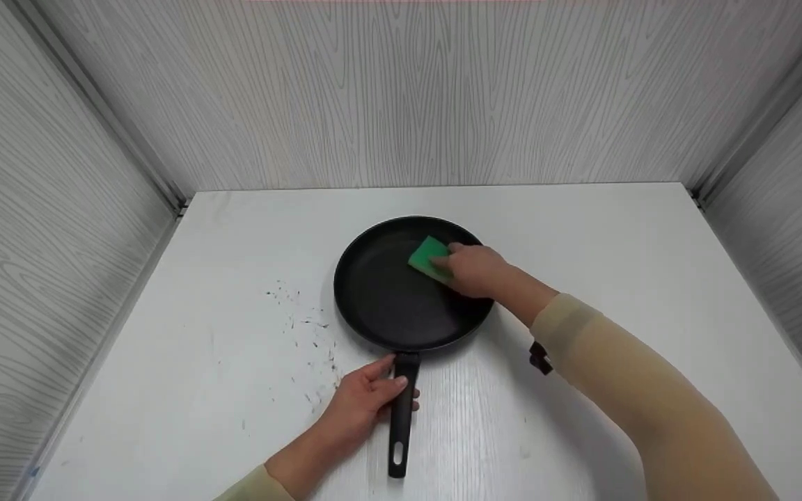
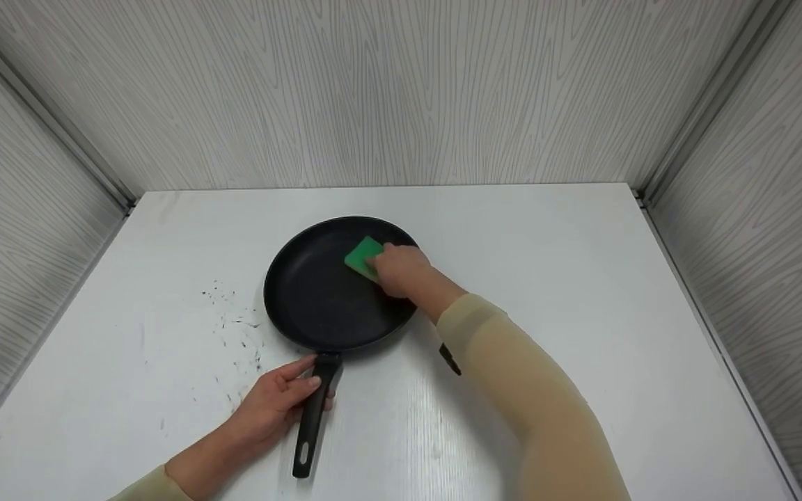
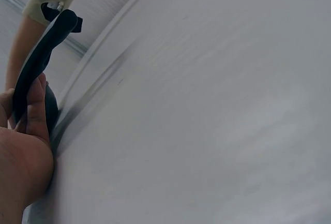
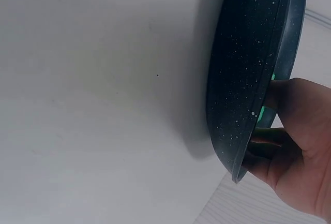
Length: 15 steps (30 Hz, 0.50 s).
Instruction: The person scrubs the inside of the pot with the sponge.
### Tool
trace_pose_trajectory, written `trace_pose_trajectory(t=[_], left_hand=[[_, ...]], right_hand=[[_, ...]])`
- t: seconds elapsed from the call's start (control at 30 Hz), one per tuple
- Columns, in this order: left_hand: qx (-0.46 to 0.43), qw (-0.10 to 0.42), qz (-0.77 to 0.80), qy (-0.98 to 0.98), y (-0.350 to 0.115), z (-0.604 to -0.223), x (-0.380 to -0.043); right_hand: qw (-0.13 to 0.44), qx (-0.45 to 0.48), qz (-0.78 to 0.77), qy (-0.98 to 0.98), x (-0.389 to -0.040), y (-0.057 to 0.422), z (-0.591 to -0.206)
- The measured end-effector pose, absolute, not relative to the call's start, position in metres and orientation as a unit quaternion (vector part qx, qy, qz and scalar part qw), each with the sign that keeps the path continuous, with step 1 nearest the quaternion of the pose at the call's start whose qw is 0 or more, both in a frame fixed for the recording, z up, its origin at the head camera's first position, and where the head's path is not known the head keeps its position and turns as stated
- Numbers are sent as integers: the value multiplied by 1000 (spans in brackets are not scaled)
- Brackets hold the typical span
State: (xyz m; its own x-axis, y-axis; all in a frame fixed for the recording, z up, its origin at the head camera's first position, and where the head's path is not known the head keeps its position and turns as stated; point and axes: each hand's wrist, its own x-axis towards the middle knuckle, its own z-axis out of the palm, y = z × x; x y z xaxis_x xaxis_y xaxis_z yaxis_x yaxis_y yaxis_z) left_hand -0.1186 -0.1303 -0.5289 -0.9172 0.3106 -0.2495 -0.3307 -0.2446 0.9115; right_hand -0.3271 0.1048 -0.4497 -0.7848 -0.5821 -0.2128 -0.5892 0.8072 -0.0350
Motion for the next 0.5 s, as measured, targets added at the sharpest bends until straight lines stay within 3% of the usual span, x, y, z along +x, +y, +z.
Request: trace_pose_trajectory(t=[0.5], left_hand=[[-17, 206, 787, 582, -130, -529, -119]], right_hand=[[161, -365, -51, 916, -325, 127, -442]])
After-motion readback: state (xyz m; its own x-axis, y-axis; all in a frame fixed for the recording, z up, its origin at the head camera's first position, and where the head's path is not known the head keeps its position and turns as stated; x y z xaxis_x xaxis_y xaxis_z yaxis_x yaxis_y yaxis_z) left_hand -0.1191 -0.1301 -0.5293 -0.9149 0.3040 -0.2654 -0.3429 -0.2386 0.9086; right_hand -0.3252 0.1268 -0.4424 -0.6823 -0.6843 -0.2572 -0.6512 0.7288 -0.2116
